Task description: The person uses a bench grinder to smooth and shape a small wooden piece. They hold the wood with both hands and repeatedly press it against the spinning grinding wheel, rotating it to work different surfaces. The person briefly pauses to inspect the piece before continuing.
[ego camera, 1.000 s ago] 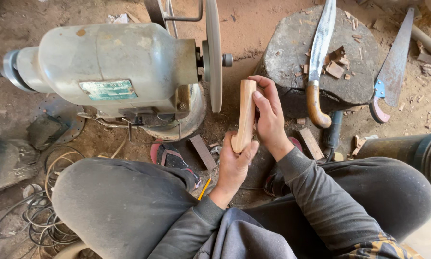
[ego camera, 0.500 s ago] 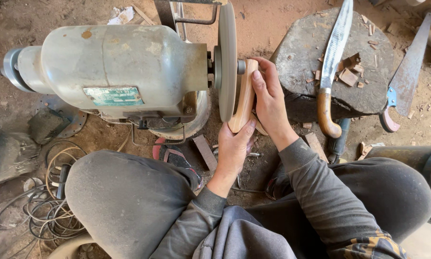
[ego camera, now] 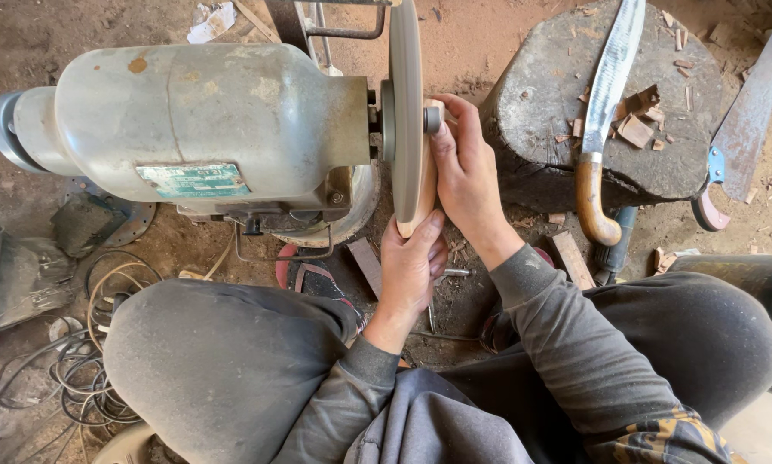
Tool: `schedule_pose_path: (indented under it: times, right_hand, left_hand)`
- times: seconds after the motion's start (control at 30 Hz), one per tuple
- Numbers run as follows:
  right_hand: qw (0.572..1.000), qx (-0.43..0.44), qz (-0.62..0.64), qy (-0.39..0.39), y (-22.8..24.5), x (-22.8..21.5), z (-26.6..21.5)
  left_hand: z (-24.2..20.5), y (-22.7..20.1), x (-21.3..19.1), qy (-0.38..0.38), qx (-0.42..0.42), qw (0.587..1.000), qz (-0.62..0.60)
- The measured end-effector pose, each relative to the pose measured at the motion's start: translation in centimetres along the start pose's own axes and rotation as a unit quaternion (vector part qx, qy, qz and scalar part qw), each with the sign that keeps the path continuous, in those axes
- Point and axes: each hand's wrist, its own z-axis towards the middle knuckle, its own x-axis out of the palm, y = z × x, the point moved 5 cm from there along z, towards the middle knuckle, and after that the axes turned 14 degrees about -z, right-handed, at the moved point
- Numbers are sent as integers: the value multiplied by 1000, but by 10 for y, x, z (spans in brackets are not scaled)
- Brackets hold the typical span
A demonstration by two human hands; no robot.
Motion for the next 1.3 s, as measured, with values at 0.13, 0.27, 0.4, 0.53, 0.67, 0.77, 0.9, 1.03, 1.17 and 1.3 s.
schedule_pose_path:
  times: [0.13,0.27,0.4,0.53,0.67,0.77,0.9,1.03,1.17,1.3]
  right_hand:
    - [1000,6,-27,3,8,-1,-7]
    - [998,21,-59,16,14,1,-16]
    - [997,3,-74,31,20,-2,-34]
    - [993,2,-103,50,27,-4,-53]
    - [994,-22,-60,85,41,-20,-91]
    - [989,42,71,124,37,-30,-111]
    - [970,113,177,124,20,-27,-114]
    - [978,50,179,90,20,-32,-104]
    - [978,67,182,80,21,-35,-96]
    - [984,42,164,59,22,-37,-78]
  left_hand:
    - [-9,4,-9,-14,-11,1000,6]
    - [-20,6,-16,-6,-26,1000,8]
    - [-37,12,-26,7,-25,1000,7]
    - [-57,19,-39,1,-25,1000,2]
    - [-95,19,-47,-13,-22,996,80]
    - [-109,-5,-42,-5,131,926,354]
    - [-102,-24,-36,-56,180,841,507]
    - [-103,-26,-13,-3,167,873,458]
    - [-97,-27,-3,14,155,890,429]
    - [-77,-23,-5,-5,166,888,429]
